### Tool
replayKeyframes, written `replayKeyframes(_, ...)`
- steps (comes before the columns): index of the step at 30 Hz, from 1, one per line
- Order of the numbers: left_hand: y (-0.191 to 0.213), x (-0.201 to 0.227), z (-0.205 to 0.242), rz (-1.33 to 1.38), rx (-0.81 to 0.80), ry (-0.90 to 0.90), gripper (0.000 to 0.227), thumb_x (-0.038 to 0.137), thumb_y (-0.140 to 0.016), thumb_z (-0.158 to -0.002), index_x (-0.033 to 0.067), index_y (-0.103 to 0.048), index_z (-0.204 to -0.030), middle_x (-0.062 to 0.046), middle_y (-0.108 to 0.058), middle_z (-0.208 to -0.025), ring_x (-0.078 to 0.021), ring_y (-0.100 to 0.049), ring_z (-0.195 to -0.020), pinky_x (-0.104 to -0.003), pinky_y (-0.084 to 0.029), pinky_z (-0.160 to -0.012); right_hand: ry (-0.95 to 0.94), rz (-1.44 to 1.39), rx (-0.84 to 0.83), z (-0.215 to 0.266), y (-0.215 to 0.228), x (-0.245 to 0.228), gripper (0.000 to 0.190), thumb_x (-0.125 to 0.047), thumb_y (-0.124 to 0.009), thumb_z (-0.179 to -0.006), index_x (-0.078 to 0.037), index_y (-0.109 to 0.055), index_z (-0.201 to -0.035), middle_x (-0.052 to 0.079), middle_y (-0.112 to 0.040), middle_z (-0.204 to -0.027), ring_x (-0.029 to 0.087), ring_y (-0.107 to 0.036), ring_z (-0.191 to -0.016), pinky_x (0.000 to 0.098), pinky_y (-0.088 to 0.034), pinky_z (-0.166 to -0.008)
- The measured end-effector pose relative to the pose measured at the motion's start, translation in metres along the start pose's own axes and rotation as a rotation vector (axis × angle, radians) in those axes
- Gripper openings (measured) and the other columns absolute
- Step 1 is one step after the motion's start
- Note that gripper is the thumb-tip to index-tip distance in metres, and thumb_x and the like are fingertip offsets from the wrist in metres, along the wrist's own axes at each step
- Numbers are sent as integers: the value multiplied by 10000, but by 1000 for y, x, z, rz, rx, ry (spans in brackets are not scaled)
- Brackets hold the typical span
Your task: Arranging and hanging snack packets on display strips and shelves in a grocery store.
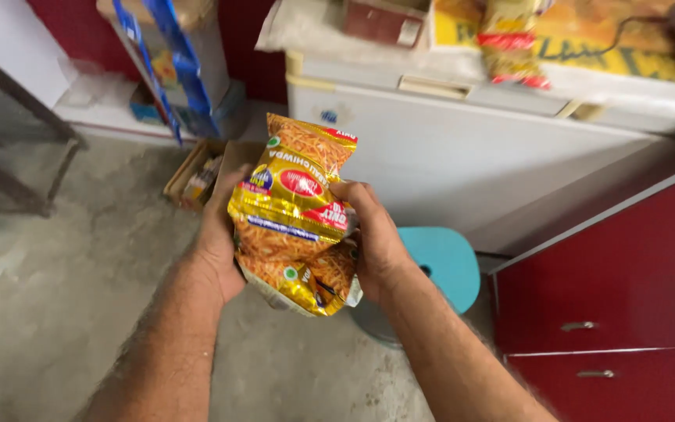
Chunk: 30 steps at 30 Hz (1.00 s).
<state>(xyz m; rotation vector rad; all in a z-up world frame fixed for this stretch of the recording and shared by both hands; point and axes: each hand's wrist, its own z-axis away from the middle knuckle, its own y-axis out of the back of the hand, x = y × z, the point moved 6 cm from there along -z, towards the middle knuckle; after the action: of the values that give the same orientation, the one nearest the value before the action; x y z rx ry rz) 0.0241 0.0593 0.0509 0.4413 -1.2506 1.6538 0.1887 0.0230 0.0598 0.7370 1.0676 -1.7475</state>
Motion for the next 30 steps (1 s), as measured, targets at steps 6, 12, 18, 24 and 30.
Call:
replayKeyframes(6,-83,18,3,-9,-325,115,648,574,-560,-885,93,-650,-1309,-120,-735,-1235,-288,-717,-1108,-495,-573,-980,239,-148,-15,28,21,-80,534,-418,-626,-809,-97,-609,-1235,111,-690,-1136,239,-686,-1046,418,-558,-918)
replayKeyframes(12,-182,38,-8,-26,-604,92,624,512,-557,-955,66,-602,-1390,-154,-703,-1293,-290,-692,-1149,-485,-571,-997,516,-153,43,47,61,-159,603,-514,-630,-887,-41,-588,-1257,135,-688,-1141,241,-687,-1031,412,-573,-913)
replayKeyframes(18,-266,52,-26,-16,-729,57,686,552,-516,-957,58,-569,-1430,-160,-692,-1321,-282,-707,-1150,-463,-597,-971,713,15,119,72,93,-232,680,-550,-608,-903,-14,-591,-1320,132,-717,-1199,184,-695,-1060,355,-551,-945)
replayKeyframes(24,-363,74,-46,-135,-816,23,762,632,-479,-945,56,-580,-1434,-156,-707,-1313,-263,-722,-1119,-431,-616,-935,853,57,180,76,136,-299,625,-516,-600,-968,26,-613,-1280,127,-692,-1074,197,-630,-907,377,-488,-772)
replayKeyframes(30,-427,104,-84,-226,-812,-42,721,623,-494,-933,88,-610,-1400,-112,-736,-1265,-227,-738,-1073,-428,-624,-908,1084,81,331,69,151,-367,539,-496,-554,-979,-12,-634,-1204,53,-701,-1040,124,-640,-895,309,-535,-792)
